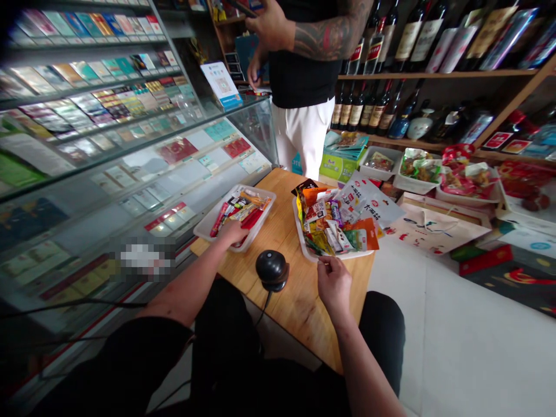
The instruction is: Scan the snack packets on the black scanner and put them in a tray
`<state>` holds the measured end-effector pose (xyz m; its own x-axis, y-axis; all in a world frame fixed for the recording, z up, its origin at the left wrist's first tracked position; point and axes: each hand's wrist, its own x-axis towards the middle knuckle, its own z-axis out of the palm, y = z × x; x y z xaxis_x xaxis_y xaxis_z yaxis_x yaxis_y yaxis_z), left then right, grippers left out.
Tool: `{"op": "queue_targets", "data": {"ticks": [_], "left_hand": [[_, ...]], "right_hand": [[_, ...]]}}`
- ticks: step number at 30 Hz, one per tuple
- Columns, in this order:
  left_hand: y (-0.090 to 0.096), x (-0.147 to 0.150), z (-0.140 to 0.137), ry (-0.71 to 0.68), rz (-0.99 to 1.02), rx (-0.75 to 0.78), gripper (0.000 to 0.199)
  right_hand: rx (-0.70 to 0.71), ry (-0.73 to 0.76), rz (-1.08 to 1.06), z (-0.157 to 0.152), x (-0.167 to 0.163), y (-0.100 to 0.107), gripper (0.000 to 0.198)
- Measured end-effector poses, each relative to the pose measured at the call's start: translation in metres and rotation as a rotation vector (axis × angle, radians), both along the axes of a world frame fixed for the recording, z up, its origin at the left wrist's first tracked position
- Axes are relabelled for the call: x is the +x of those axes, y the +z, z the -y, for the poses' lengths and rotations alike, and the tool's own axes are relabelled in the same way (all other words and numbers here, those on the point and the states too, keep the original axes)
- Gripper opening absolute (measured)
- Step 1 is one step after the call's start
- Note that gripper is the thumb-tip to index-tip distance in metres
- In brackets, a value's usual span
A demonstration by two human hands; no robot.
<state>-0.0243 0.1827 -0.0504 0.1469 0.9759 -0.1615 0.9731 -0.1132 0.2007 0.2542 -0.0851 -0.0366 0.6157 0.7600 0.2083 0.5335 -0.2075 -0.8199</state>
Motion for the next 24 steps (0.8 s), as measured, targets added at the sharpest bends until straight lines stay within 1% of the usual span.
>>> {"op": "queue_targets", "data": {"ticks": [4, 6, 8, 9, 12, 13, 15, 17, 19, 21, 24], "left_hand": [[0.02, -0.016, 0.01, 0.085, 0.157, 0.043, 0.044], [0.029, -0.028, 0.02, 0.109, 0.249, 0.07, 0.04], [0.034, -0.041, 0.033, 0.147, 0.388, 0.076, 0.037], [0.036, -0.047, 0.041, 0.189, 0.491, 0.058, 0.035], [0.041, -0.066, 0.065, 0.301, 0.912, -0.035, 0.035], [0.043, -0.071, 0.074, 0.304, 1.038, -0.053, 0.036], [0.047, -0.079, 0.09, 0.262, 1.216, -0.065, 0.037], [0.051, -0.086, 0.104, 0.198, 1.305, -0.073, 0.038], [0.052, -0.09, 0.116, 0.155, 1.335, -0.08, 0.041], [0.05, -0.092, 0.127, 0.148, 1.354, -0.083, 0.042], [0.045, -0.092, 0.139, 0.148, 1.371, -0.138, 0.042]], "right_hand": [[-0.008, -0.006, -0.017, -0.002, 0.001, 0.002, 0.025], [0.004, 0.005, -0.03, -0.005, 0.0, 0.003, 0.026], [0.016, 0.022, -0.037, -0.01, -0.002, 0.003, 0.025], [0.018, 0.031, -0.038, -0.012, -0.003, 0.004, 0.025], [0.016, 0.05, -0.045, -0.019, -0.007, 0.006, 0.025], [0.014, 0.057, -0.049, -0.022, -0.009, 0.007, 0.025], [0.013, 0.077, -0.06, -0.026, -0.012, 0.011, 0.025], [0.008, 0.108, -0.086, -0.032, -0.017, 0.015, 0.025], [0.0, 0.144, -0.15, -0.039, -0.023, 0.021, 0.025], [0.004, 0.2, -0.276, -0.046, -0.03, 0.028, 0.03], [0.042, 0.33, -0.491, -0.055, -0.04, 0.037, 0.045]]}}
